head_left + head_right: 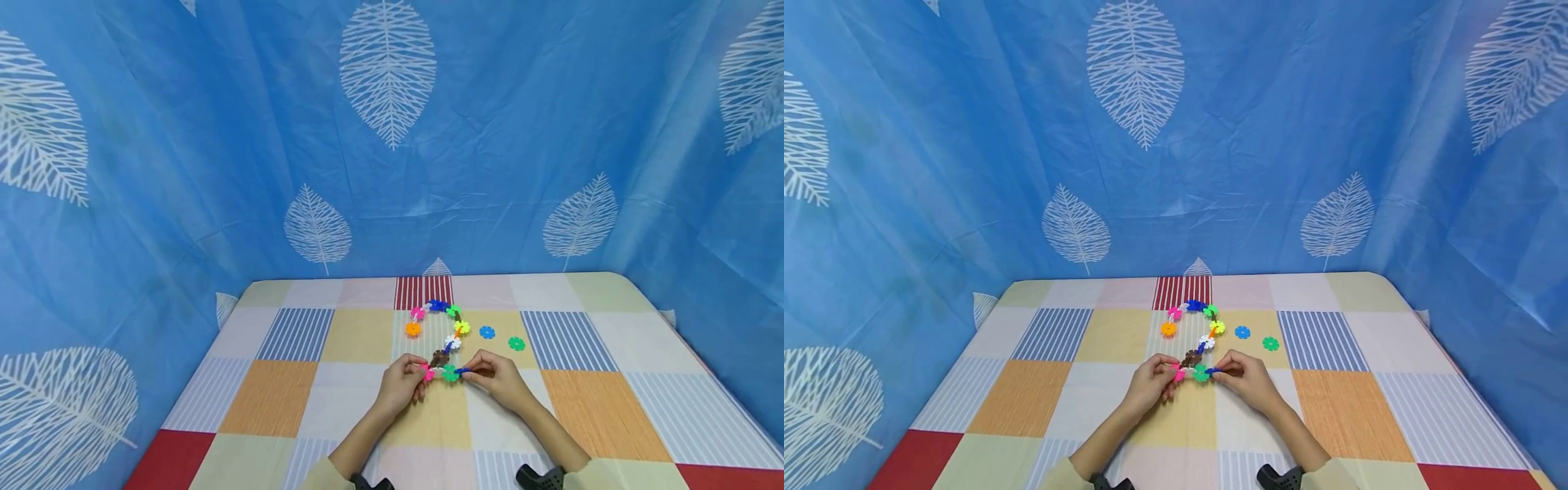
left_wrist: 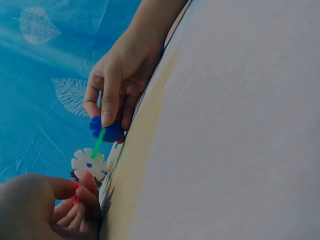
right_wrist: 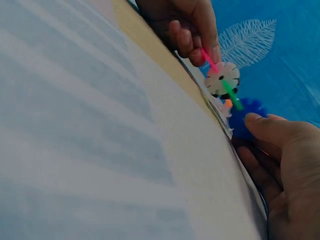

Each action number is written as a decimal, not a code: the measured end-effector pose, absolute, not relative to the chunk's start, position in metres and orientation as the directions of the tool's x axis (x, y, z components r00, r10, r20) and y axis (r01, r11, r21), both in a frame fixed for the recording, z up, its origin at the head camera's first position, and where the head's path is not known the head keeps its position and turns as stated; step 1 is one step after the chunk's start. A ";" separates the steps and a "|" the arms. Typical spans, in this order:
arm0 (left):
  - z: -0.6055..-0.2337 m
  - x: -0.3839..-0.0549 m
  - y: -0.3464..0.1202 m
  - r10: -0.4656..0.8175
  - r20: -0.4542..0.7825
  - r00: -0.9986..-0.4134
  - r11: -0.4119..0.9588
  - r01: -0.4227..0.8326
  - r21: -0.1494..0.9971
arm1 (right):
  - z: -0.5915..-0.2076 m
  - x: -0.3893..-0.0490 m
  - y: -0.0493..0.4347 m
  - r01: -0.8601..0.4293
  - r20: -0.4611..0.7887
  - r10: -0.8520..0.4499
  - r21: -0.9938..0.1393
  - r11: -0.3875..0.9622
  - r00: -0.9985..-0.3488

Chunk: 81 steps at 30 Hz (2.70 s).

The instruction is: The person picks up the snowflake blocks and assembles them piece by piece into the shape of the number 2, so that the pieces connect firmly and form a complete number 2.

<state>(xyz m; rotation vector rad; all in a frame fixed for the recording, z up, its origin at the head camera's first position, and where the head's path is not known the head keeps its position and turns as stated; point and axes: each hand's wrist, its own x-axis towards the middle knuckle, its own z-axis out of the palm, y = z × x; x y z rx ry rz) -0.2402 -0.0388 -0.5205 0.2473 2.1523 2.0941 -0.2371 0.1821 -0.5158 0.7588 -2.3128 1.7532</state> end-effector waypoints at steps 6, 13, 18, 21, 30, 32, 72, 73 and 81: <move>-0.519 -0.240 -0.047 0.228 0.176 -0.958 0.330 0.246 0.911 | -0.502 -0.230 0.179 -0.464 0.382 -0.296 -0.836 0.294 -0.875; -0.514 -0.246 -0.056 0.222 0.404 -0.887 0.526 0.458 0.717 | -0.516 -0.244 0.196 -0.505 0.465 -0.202 -0.822 0.263 -0.862; -0.511 -0.247 -0.048 0.304 0.541 -0.784 0.502 0.614 0.608 | -0.524 -0.259 0.219 -0.477 0.536 0.014 -0.764 0.435 -0.844; -0.509 -0.247 -0.036 0.375 0.593 -0.713 0.493 0.695 0.524 | -0.526 -0.264 0.229 -0.377 0.552 0.142 -0.713 0.591 -0.822; -0.517 -0.254 -0.012 0.474 0.620 -0.625 0.574 0.754 0.321 | -0.530 -0.267 0.238 -0.143 0.414 0.173 -0.628 0.765 -0.893; -0.519 -0.256 -0.010 0.474 0.613 -0.632 0.580 0.748 0.323 | -0.529 -0.267 0.238 -0.141 0.415 0.168 -0.618 0.773 -0.894; -0.527 -0.259 -0.007 0.324 0.623 -0.712 0.439 0.697 0.568 | -0.522 -0.248 0.196 -0.100 0.086 -0.212 -0.994 0.054 -0.974; -0.527 -0.258 -0.007 0.330 0.621 -0.711 0.444 0.697 0.563 | -0.522 -0.249 0.196 -0.103 0.087 -0.225 -0.993 0.059 -0.971; -0.528 -0.259 -0.005 0.359 0.635 -0.684 0.460 0.721 0.517 | -0.518 -0.248 0.193 -0.102 0.083 -0.297 -0.994 0.049 -0.951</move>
